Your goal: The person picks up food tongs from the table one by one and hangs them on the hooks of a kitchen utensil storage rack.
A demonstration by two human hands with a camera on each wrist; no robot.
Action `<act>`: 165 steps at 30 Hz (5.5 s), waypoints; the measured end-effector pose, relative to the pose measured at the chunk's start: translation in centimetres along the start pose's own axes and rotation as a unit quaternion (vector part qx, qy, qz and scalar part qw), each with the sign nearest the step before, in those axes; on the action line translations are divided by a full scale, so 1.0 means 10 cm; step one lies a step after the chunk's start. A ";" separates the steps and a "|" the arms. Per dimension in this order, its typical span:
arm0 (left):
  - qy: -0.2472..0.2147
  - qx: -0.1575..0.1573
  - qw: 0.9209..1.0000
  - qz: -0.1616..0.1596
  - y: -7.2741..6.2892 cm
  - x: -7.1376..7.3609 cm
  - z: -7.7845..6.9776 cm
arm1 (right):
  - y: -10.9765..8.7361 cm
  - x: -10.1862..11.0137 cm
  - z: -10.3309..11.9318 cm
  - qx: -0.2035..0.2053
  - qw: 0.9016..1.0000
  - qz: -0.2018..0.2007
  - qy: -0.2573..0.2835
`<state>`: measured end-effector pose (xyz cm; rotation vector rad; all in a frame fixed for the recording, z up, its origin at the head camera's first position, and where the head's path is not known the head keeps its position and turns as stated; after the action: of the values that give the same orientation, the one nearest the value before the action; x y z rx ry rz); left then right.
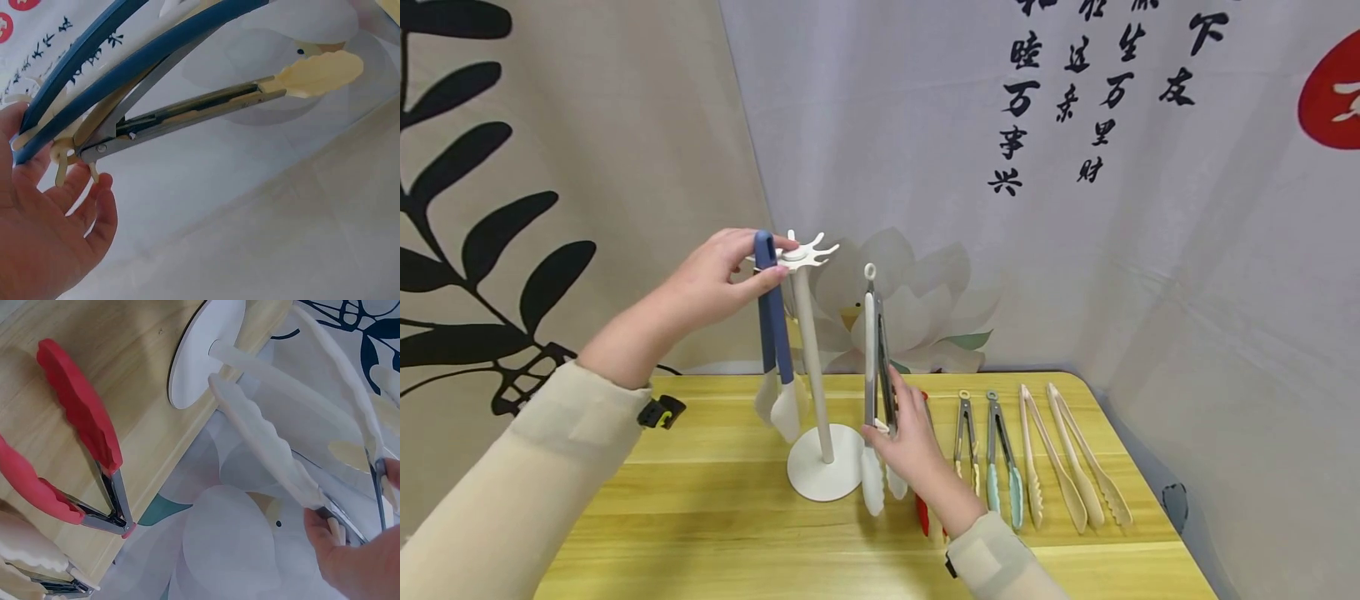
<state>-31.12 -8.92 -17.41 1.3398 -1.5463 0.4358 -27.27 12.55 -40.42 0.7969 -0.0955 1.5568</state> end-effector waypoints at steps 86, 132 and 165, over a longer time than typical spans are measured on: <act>0.114 0.040 0.991 -0.060 -0.18 -0.02 -0.23 | -0.02 0.14 0.45 0.231 0.968 -0.064 -0.077; 0.103 0.010 0.994 -0.015 -0.16 -0.01 -0.17 | 0.02 -0.09 0.41 0.249 0.959 -0.061 -0.119; 0.130 0.037 0.989 -0.067 -0.17 -0.04 -0.19 | -0.08 -0.04 -0.24 0.071 0.990 -0.004 -0.119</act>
<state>-28.83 -7.75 -17.41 1.3748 -1.2294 0.5646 -27.57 13.53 -42.73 1.0941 -0.1574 1.4678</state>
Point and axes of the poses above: each hand's wrist, its own y-axis towards the middle knuckle, its own x-axis out of the back of the hand, z = x × y, the point moved 7 cm from there along y, towards the middle knuckle, and after that the axes turned 8 degrees about x, right-handed, at the moved point
